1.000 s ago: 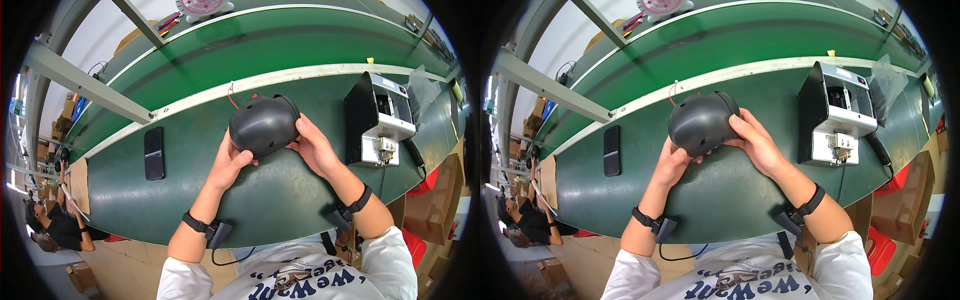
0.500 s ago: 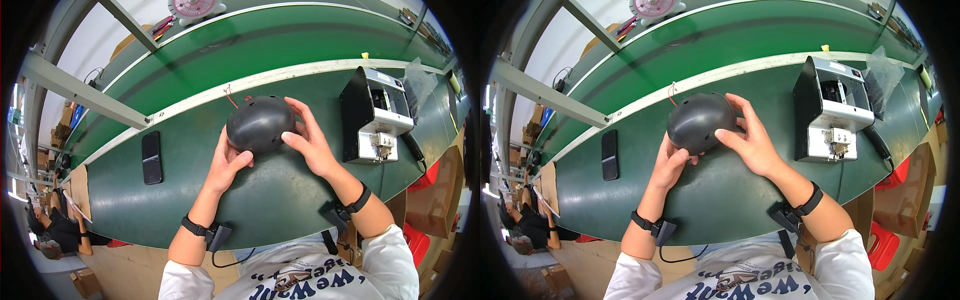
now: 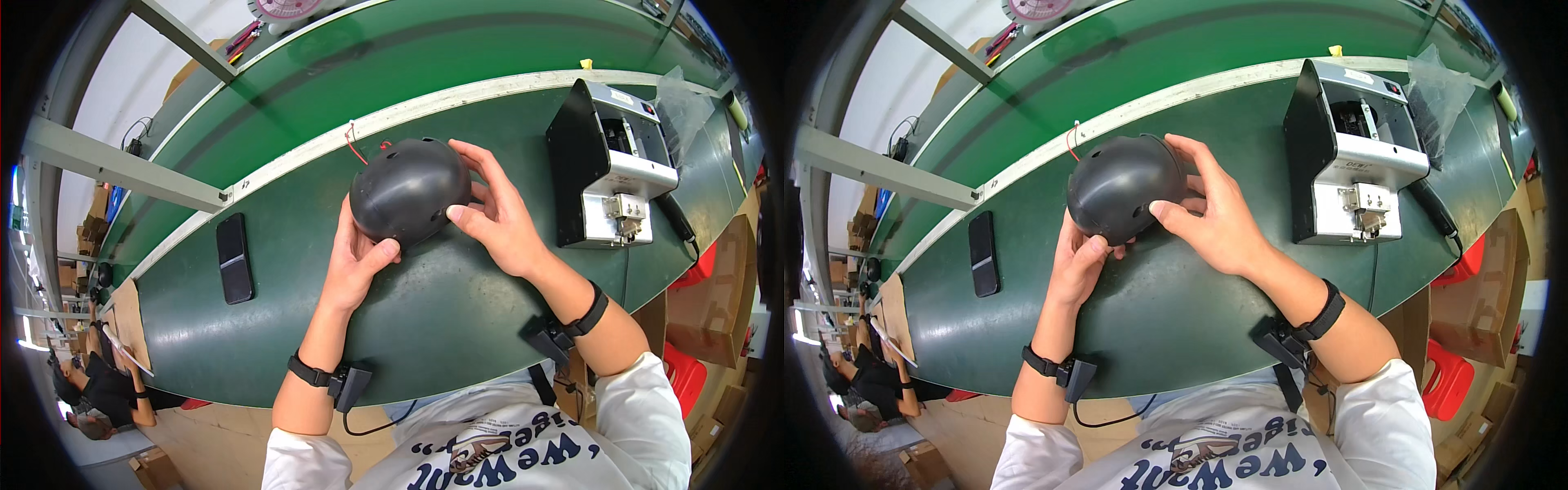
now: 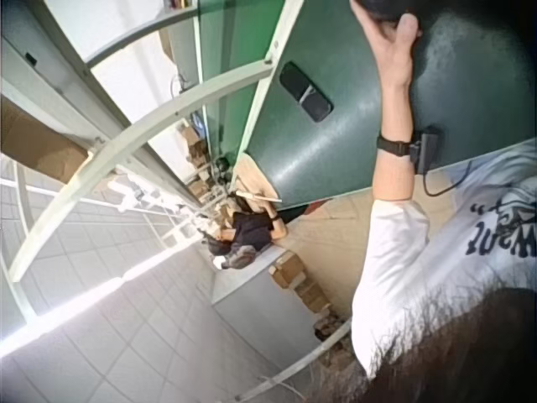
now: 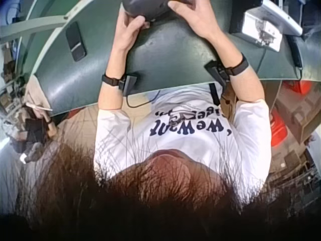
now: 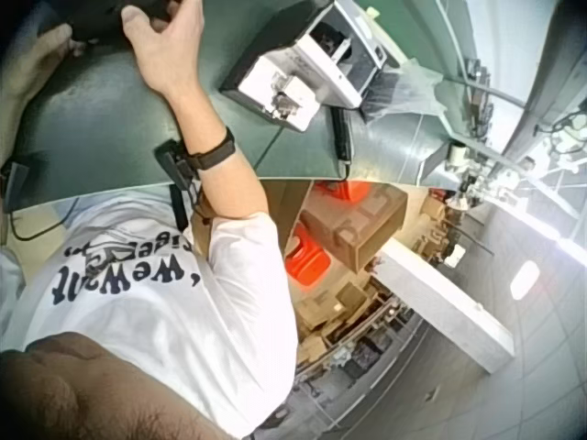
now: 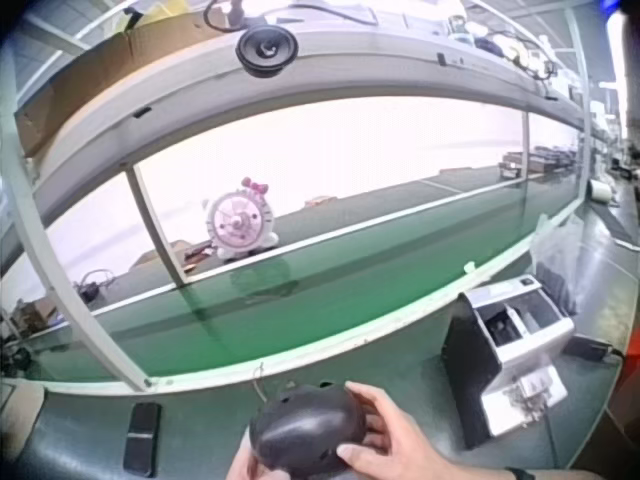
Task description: Assembling the outer casing of a round electronic device using an electric screwdriver.
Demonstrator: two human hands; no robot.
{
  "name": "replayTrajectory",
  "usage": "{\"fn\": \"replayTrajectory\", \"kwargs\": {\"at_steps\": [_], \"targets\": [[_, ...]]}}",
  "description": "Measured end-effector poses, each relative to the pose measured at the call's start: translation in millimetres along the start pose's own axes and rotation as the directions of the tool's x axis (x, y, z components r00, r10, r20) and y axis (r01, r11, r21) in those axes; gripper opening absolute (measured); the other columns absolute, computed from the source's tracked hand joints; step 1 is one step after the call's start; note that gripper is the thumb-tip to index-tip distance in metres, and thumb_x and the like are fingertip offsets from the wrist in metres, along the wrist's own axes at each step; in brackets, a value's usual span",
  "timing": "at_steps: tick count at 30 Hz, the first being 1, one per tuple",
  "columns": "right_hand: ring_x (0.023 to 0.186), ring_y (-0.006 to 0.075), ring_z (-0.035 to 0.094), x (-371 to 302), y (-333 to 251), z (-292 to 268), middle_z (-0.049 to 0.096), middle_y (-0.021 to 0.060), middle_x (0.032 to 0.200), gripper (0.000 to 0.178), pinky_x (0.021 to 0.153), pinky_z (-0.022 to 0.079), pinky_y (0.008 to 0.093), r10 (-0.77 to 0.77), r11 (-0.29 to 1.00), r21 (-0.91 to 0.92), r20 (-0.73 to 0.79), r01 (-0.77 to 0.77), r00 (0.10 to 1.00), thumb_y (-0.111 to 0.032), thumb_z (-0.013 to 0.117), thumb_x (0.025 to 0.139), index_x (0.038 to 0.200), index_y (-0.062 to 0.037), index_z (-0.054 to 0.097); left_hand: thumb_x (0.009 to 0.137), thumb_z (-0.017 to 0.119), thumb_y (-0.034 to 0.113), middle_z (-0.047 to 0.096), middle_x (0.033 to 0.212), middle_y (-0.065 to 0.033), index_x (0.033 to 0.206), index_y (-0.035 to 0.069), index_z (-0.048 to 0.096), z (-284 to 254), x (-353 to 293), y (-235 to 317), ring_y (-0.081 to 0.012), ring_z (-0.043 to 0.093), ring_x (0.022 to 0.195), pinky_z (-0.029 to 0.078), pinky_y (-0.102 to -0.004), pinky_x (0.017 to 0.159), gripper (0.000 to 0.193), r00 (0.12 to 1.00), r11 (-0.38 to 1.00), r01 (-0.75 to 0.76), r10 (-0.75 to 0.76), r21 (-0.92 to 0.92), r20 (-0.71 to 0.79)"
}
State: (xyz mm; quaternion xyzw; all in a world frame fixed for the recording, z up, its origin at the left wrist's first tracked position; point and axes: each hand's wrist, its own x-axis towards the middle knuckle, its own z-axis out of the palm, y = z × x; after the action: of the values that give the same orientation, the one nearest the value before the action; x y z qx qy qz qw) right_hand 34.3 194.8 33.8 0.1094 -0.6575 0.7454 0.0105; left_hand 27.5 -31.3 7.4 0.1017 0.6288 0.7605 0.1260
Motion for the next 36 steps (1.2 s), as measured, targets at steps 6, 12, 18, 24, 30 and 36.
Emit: {"fn": "replayTrajectory", "kwargs": {"at_steps": [6, 12, 18, 24, 30, 36], "targets": [[0.118, 0.0289, 0.057, -1, -1, 1, 0.047, 0.0188, 0.139, 0.074, 0.094, 0.052, 0.0390, 0.017, 1.000, 0.007, -0.006, -0.017, 1.000, -0.019, 0.072, 0.086, 0.146, -0.0012, 0.033, 0.081, 0.078, 0.040, 0.058, 0.120, -0.0143, 0.146, 0.005, 0.032, 0, -1, -2, -0.0230, 0.064, 0.095, 0.051, -0.0306, 0.069, 0.087, 1.000, 1.000, -0.016, 0.016, -0.004, 0.005], [0.120, 0.0291, 0.056, 0, -1, -3, 0.047, 0.0182, 0.140, 0.076, 0.095, 0.050, 0.0393, 0.017, 0.999, -0.036, 0.001, -0.017, 1.000, -0.023, 0.073, 0.086, 0.147, -0.0028, 0.033, 0.080, 0.080, 0.038, 0.057, 0.122, -0.0139, 0.148, 0.005, 0.029, 5, 2, 0, -0.0229, 0.064, 0.094, 0.052, -0.0296, 0.068, 0.091, 1.000, 0.999, -0.027, 0.027, -0.017, -0.004], [0.122, 0.0283, 0.055, 2, 1, -3, 0.044, 0.0185, 0.143, 0.078, 0.096, 0.049, 0.0392, 0.029, 0.999, -0.025, 0.002, -0.029, 1.000, -0.026, 0.074, 0.086, 0.148, -0.0034, 0.032, 0.083, 0.077, 0.012, 0.033, 0.153, -0.0113, 0.157, 0.008, 0.014, 2, 3, 4, -0.0250, 0.036, 0.143, 0.034, -0.0404, 0.116, 0.097, 0.996, 0.993, 0.006, 0.004, -0.121, 0.084], [0.128, 0.0281, 0.051, 2, 0, -1, 0.041, 0.0174, 0.147, 0.080, 0.102, 0.045, 0.0413, 0.025, 1.000, 0.007, 0.045, -0.025, 0.999, -0.019, 0.072, 0.084, 0.150, -0.0049, 0.030, 0.084, 0.077, 0.012, 0.032, 0.153, -0.0128, 0.157, 0.009, 0.011, 3, 0, 8, -0.0264, 0.038, 0.141, 0.035, -0.0419, 0.115, 0.099, 0.997, 0.995, -0.027, 0.035, -0.095, 0.075], [0.139, 0.0286, 0.041, 3, -2, -1, 0.033, 0.0161, 0.154, 0.089, 0.112, 0.036, 0.0426, -0.040, 0.994, 0.105, 0.137, 0.026, 0.990, -0.011, 0.071, 0.080, 0.156, -0.0084, 0.023, 0.077, 0.080, 0.001, 0.036, 0.148, -0.0148, 0.157, 0.012, 0.009, 8, 0, 12, -0.0292, 0.045, 0.136, 0.048, -0.0425, 0.106, 0.108, 0.988, 0.989, -0.143, 0.144, -0.024, 0.055], [0.140, 0.0287, 0.039, 1, -4, 2, 0.031, 0.0165, 0.154, 0.098, 0.113, 0.036, 0.0432, -0.032, 0.992, 0.127, 0.168, 0.010, 0.985, -0.014, 0.076, 0.081, 0.159, -0.0095, 0.018, 0.060, 0.089, 0.001, 0.036, 0.150, -0.0165, 0.156, 0.010, 0.013, 13, 0, 18, -0.0299, 0.047, 0.134, 0.052, -0.0430, 0.103, 0.122, 0.962, 0.958, -0.270, 0.272, 0.092, -0.004]]}}
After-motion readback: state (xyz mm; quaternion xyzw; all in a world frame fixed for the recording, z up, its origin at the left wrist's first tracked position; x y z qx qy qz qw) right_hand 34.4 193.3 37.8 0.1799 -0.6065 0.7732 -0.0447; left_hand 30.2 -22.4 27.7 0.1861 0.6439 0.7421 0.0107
